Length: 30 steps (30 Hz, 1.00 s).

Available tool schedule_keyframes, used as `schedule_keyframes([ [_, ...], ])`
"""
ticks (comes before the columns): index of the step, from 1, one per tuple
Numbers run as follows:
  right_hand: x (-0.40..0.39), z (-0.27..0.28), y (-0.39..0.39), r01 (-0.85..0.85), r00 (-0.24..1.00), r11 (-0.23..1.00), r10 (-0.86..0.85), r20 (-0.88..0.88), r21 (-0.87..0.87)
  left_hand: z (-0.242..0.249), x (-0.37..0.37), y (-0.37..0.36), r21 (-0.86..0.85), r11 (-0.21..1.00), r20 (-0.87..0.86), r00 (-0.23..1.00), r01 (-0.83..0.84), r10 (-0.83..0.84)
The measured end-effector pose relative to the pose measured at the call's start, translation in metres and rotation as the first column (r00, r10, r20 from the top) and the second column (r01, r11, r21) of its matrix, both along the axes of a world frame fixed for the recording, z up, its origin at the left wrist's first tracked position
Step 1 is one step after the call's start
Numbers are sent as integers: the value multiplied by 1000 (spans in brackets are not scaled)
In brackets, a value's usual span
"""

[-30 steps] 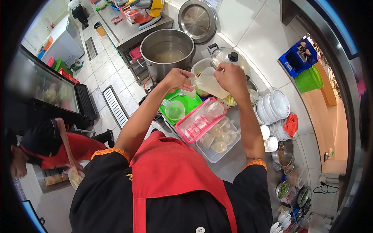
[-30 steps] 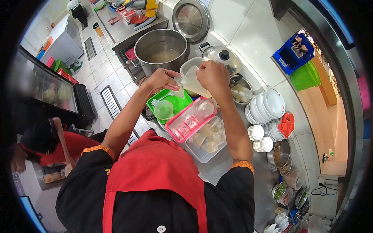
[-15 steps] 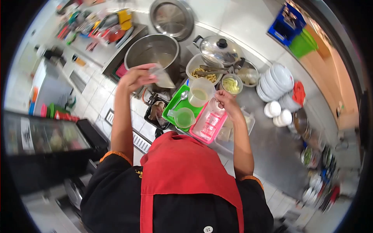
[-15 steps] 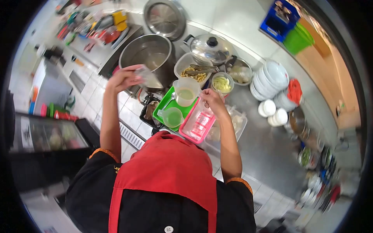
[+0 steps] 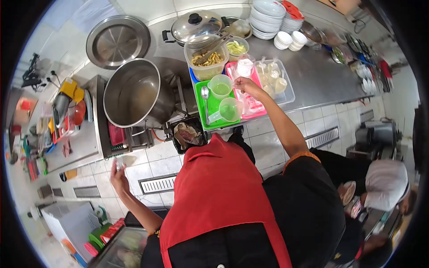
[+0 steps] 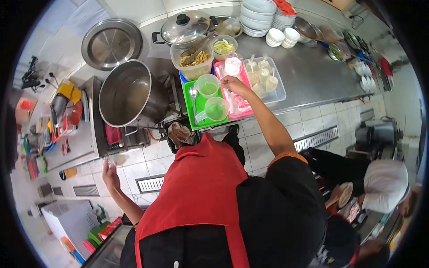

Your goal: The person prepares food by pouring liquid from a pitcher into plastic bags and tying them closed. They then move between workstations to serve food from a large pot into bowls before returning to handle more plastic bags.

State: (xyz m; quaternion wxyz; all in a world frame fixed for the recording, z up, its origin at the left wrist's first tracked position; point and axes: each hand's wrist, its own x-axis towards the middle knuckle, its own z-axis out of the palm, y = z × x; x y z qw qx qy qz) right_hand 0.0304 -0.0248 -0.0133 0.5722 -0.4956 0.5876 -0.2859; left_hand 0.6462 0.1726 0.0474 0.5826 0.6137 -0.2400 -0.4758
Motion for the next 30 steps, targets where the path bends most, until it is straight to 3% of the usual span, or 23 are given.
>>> schedule_keyframes([
  [1, 3, 0, 3, 72, 997, 997, -72, 34, -1, -11, 5, 10, 2, 1000, -23, 1000, -21, 21],
  [2, 9, -2, 18, 241, 967, 948, -253, -35, -210, -18, 12, 19, 50, 998, -56, 998, -27, 30],
  [3, 18, 3, 36, 263, 960, 941, -277, -38, -214, -15, 3, 24, 64, 997, -31, 998, -46, 48],
  [4, 33, 15, 55, 498, 826, 760, -562, -38, -417, -24, 4, 29, 31, 999, -71, 997, -33, 35],
  [5, 49, 22, 77, 641, 618, 486, -785, 25, -595, -35, 5, 32, -2, 1000, -111, 994, -23, 22],
  [7, 90, 0, 122, 914, 382, 319, -885, 267, -251, -43, -6, 33, 5, 1000, -128, 991, -29, 30],
  [8, 120, 26, 141, 905, 294, 349, -927, 232, 245, -51, -9, 32, 4, 1000, -151, 988, -28, 28],
  [9, 150, 52, 148, 676, 231, 279, -959, 164, 682, -62, -13, 29, -7, 1000, -162, 986, -27, 25],
  [11, 196, 53, 133, 629, 205, 152, -978, 25, 763, -71, -29, 17, 1, 1000, -170, 985, -14, 14],
  [15, 214, -5, 108, 719, 241, 274, -960, 140, 639, -84, -52, -13, -61, 995, -279, 956, 75, -89],
  [17, 206, 2, 117, 771, 206, 305, -950, 235, 559, -92, -56, -26, -84, 990, -268, 954, 114, -133],
  [18, 192, -14, 129, 794, 354, 440, -896, 269, 420, -94, -58, -30, -87, 990, -304, 943, 114, -136],
  [19, 193, 8, 145, 781, 383, 507, -850, 362, 365, -94, -61, -33, -92, 990, -340, 931, 106, -131],
  [21, 191, 58, 174, 670, 597, 680, -732, 329, 298, -91, -64, -32, -92, 993, -366, 925, 77, -106],
  [22, 195, 81, 171, 632, 635, 715, -699, 329, 300, -88, -64, -31, -87, 995, -376, 923, 53, -82],
  [23, 200, 103, 167, 450, 845, 880, -474, 249, 151, -85, -64, -26, -77, 997, -388, 920, 31, -59],
  [24, 208, 116, 160, 212, 968, 977, -213, 130, 21, -85, -61, -18, -69, 998, -389, 921, 6, -33],
  [26, 238, 126, 108, -103, 994, 994, 102, -38, -23, -80, -50, -3, -35, 999, -418, 909, -24, 7],
  [28, 293, 106, 42, -157, 986, 980, 163, 43, -121, -85, -38, 22, -13, 992, -386, 916, -127, 112],
  [29, 324, 94, 3, -212, 977, 971, 214, -1, -111, -87, -31, 37, 4, 980, -345, 920, -197, 186],
  [30, 354, 61, -36, -273, 962, 938, 265, -63, -213, -92, -21, 55, 82, 968, -320, 914, -237, 251],
])
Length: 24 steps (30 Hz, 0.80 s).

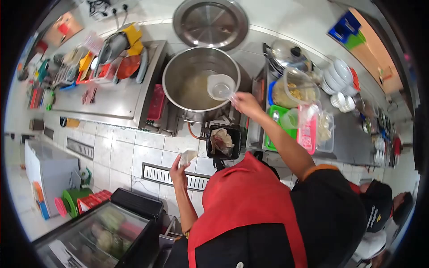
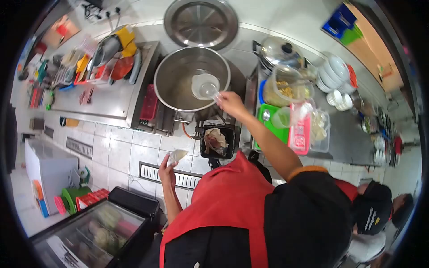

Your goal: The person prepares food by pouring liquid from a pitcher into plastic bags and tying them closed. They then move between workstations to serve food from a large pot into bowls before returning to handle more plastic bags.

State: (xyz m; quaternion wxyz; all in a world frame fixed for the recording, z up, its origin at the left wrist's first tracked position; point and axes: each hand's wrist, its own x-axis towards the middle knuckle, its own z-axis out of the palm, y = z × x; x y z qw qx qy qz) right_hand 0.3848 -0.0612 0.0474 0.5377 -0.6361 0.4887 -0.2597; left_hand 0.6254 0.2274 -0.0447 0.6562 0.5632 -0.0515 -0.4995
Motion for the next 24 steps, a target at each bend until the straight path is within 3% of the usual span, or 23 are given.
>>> schedule_keyframes([
  [1, 31, -14, -40, -79, 995, 986, 88, -51, 147, -9, 11, 23, 19, 999, -36, 998, -43, 44],
  [3, 97, -59, -105, -136, 907, 985, 168, -387, 107, -22, 20, 69, 68, 975, 10, 978, -209, 209],
  [4, 118, -95, -132, -161, 902, 981, 192, -387, 111, -23, 20, 93, 94, 961, 79, 964, -260, 254],
  [6, 158, -170, -170, -352, 559, 887, -57, -827, -300, -28, 20, 143, 176, 900, 134, 915, -399, 380],
  [7, 167, -192, -182, -471, 496, 834, -18, -868, -287, -29, 15, 169, 225, 851, 183, 878, -475, 442],
  [8, 170, -213, -195, -581, 430, 769, 12, -903, -267, -26, 7, 195, 268, 792, 239, 834, -549, 497],
  [10, 179, -262, -217, -594, 368, 785, 73, -927, -174, -10, -16, 241, 313, 691, 261, 758, -652, 597],
  [11, 184, -263, -217, -643, 270, 763, 140, -953, -70, -14, -33, 275, 288, 665, 304, 724, -689, 619],
  [12, 185, -263, -217, -678, 163, 734, 200, -966, 37, -8, -54, 305, 358, 634, 397, 726, -685, 561],
  [13, 184, -282, -215, -676, 167, 735, 209, -964, 42, -1, -71, 320, 417, 586, 428, 718, -695, 548],
  [15, 182, -328, -216, -741, 89, 663, 252, -964, 105, 8, -99, 330, 526, 489, 431, 714, -696, 552],
  [17, 180, -329, -201, -820, 9, 540, 346, -938, 191, 11, -121, 333, 595, 426, 421, 716, -682, 557],
  [19, 184, -314, -188, -828, 23, 510, 448, -894, 234, 13, -129, 331, 622, 399, 412, 715, -674, 565],
  [21, 198, -319, -190, -805, -131, 451, 496, -858, 384, 13, -129, 327, 626, 379, 415, 702, -682, 579],
  [22, 198, -330, -195, -817, -126, 442, 491, -862, 372, 13, -129, 325, 623, 372, 420, 695, -689, 583],
  [24, 188, -350, -201, -569, 99, 714, 551, -829, 407, 15, -123, 322, 602, 371, 433, 680, -707, 592],
])
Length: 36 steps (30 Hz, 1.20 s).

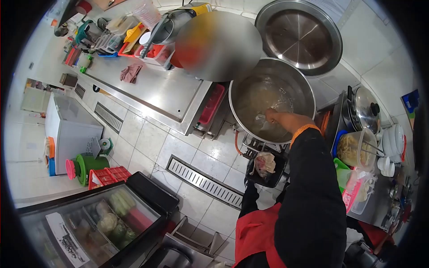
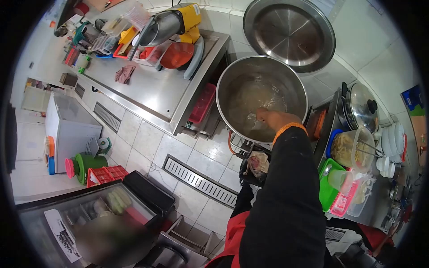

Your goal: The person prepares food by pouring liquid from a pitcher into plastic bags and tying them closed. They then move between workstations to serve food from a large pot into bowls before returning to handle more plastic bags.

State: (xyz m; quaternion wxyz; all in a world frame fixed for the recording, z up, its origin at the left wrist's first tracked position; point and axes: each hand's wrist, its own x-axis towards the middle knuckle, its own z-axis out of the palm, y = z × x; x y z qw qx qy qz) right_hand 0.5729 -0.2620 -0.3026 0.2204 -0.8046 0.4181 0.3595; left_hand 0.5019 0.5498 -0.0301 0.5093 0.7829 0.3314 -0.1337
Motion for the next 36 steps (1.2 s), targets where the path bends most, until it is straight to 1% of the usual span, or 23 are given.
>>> schedule_keyframes([
  [1, 0, -3, -3, 3, 1000, 1000, -3, 7, 1, 0, 3, -1, -2, 1000, 12, 1000, 4, -4],
  [3, -12, -3, -10, 387, 910, 890, -410, 57, 240, 4, 11, -2, -17, 1000, 48, 999, 14, -13],
  [4, -16, 15, -7, 400, 903, 885, -424, 60, 237, 5, 17, -4, -29, 999, 67, 997, 26, -24],
  [6, -25, 57, -7, 411, 733, 689, -639, 233, 597, 9, 31, -7, -58, 997, 123, 992, 50, -43],
  [8, -31, 94, -9, 281, 698, 644, -646, 309, 711, 17, 47, -9, -84, 993, 190, 979, 87, -70],
  [10, -35, 140, -2, 234, 605, 657, -676, 422, 717, 29, 65, -9, -118, 985, 290, 953, 129, -90],
  [12, -33, 149, -8, 196, 556, 718, -642, 528, 667, 43, 87, -10, -158, 970, 413, 905, 185, -105],
  [14, -33, 186, -1, 216, 407, 715, -685, 604, 665, 58, 110, -9, -209, 944, 544, 832, 254, -103],
  [16, -41, 226, 4, 149, 341, 742, -659, 671, 653, 77, 135, -10, -249, 910, 656, 749, 332, -94],
  [17, -42, 241, 4, 173, 337, 782, -618, 711, 598, 87, 150, -14, -276, 883, 704, 706, 380, -83],
  [19, -62, 300, 21, 129, 245, 803, -594, 766, 581, 110, 183, -28, -308, 821, 761, 642, 480, -90],
  [20, -75, 331, 31, 130, 235, 809, -586, 775, 573, 128, 196, -47, -265, 815, 717, 671, 515, -191],
  [22, -102, 384, 55, 149, 202, 771, -636, 745, 619, 137, 230, -75, -421, 742, 700, 707, 521, -99],
  [23, -119, 407, 66, 161, 171, 728, -686, 707, 667, 140, 248, -90, -441, 698, 723, 684, 564, -96],
  [26, -178, 468, 113, 234, 135, 729, -679, 721, 643, 172, 255, -169, -458, 599, 761, 638, 657, -118],
  [27, -200, 474, 127, 259, 131, 724, -682, 720, 639, 185, 251, -198, -501, 563, 749, 656, 657, -99],
  [28, -221, 478, 140, 267, 104, 723, -679, 727, 637, 190, 256, -218, -541, 458, 751, 650, 705, -115],
  [29, -242, 480, 155, 277, 73, 722, -674, 735, 635, 202, 247, -244, -610, 408, 717, 692, 680, -83],
  [31, -286, 484, 191, 354, 75, 682, -702, 708, 639, 191, 273, -278, -600, 171, 755, 624, 781, -200],
  [33, -329, 474, 224, 414, 69, 658, -711, 699, 629, 212, 236, -327, -643, 299, 685, 704, 705, -189],
  [34, -347, 470, 245, 470, 51, 639, -708, 704, 609, 167, 286, -327, -578, 0, 766, 543, 816, -344],
  [35, -364, 464, 264, 521, 35, 617, -706, 708, 590, 195, 238, -349, -587, 118, 738, 589, 801, -331],
  [36, -383, 453, 278, 530, 21, 606, -709, 705, 593, 190, 232, -362, -587, 83, 728, 570, 805, -381],
])
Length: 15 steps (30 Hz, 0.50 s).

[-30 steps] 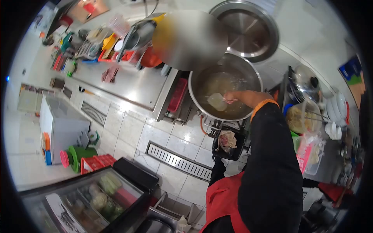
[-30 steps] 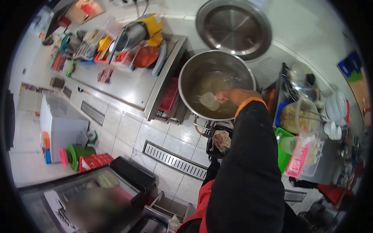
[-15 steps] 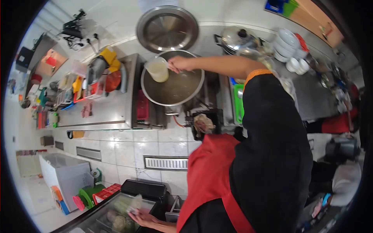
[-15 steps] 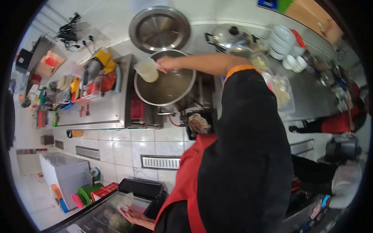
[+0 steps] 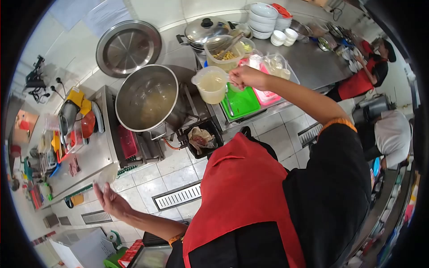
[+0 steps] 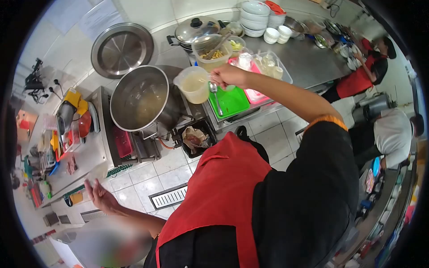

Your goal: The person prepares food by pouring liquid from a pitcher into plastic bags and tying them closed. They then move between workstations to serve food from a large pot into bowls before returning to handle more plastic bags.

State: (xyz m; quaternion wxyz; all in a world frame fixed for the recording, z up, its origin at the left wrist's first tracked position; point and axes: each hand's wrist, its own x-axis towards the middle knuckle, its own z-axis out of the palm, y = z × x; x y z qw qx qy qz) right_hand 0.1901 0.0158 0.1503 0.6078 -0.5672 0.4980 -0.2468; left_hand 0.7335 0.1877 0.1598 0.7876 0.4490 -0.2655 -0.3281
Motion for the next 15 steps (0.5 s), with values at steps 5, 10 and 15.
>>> schedule_keyframes([
  [5, -69, -72, 53, 224, 972, 974, -224, -74, -10, -12, -71, -28, 124, 972, -3, 980, 200, -201],
  [10, -103, -138, 72, 324, 946, 945, -323, -19, 37, -34, -151, 6, 245, 896, -49, 928, 370, -369],
  [15, -128, -194, 74, 317, 948, 946, -315, 43, -63, -50, -220, 76, 406, 817, -152, 912, 409, -381],
])
